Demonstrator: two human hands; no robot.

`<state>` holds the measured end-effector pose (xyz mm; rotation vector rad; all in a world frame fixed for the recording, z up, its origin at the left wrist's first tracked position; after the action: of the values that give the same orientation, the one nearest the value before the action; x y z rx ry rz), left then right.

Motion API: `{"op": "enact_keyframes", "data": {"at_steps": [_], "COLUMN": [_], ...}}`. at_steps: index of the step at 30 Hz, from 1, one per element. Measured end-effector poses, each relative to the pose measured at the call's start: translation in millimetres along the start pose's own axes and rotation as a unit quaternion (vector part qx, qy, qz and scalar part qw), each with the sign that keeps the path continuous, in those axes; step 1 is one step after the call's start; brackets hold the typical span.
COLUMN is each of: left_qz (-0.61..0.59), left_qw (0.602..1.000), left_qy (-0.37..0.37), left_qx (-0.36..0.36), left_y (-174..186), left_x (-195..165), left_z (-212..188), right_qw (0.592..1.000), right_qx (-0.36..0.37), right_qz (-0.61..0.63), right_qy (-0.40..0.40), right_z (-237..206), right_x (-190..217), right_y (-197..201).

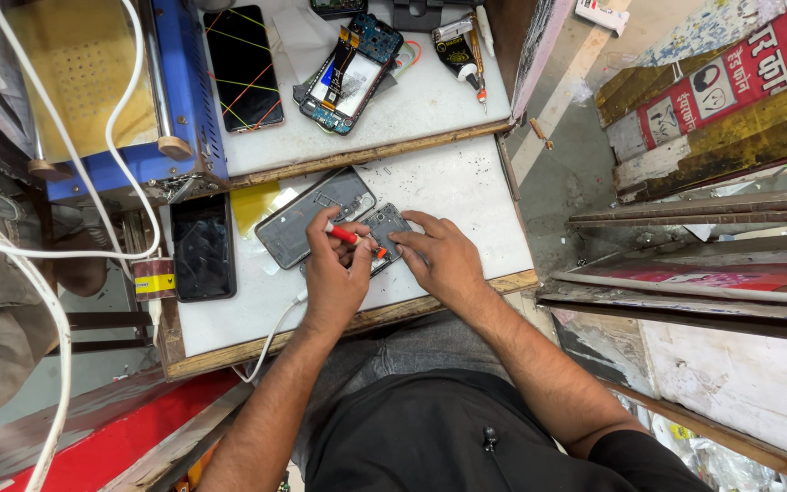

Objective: The person works on a disassembled smartphone on a cluttered workbench. They use a red-handled screwdriver to remove screws from the phone's frame, then lift and set aside the back cover. The person continues to remove additional screws and small components from the phone's interior.

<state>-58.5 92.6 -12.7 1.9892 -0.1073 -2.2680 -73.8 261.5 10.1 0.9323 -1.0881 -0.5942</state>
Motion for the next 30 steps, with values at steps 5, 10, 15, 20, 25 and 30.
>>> {"op": "enact_keyframes", "data": {"at_steps": [5,10,15,20,25,30], "left_qz": [0.057,0.109,0.173,0.218,0.214,0.176], "left_qw": [0.995,0.986,0.959,0.937,0.939,0.954], "left_qy": [-0.077,-0.127,-0.223,-0.272,-0.267,-0.238], "left_qx": [0.009,0.017,0.020,0.025,0.033,0.055], "left_y": [-5,-10,-16,-21,-20,-17], "left_x": [-8,-13,-31,-42,-43,-44], "left_z": [-7,-11,-17,-22,-20,-17], "right_qw": [1.000,1.000,0.999,0.999,0.999,0.999], "right_qx": [0.017,0.014,0.022,0.023,0.034,0.030], "right_qz": [-0.002,-0.013,-0.015,0.001,0.005,0.006], "right_qy": [-0.011,0.011,0.030,0.027,0.009,0.010], "right_z": [1,0,0,-1,0,-1], "right_x": [-2,0,4,5,1,1], "right_y": [-3,-1,1,2,-2,-2]}}
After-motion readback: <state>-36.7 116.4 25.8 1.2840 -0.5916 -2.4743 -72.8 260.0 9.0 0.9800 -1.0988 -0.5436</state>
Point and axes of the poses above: each hand's wrist, its own z-axis towards the middle knuckle, its own y-axis out of the back of the hand, x = y × z, the point moved 7 cm from there along z, towards the middle knuckle, and after that the axes turned 5 degrees about -z, right-handed, at the moved point
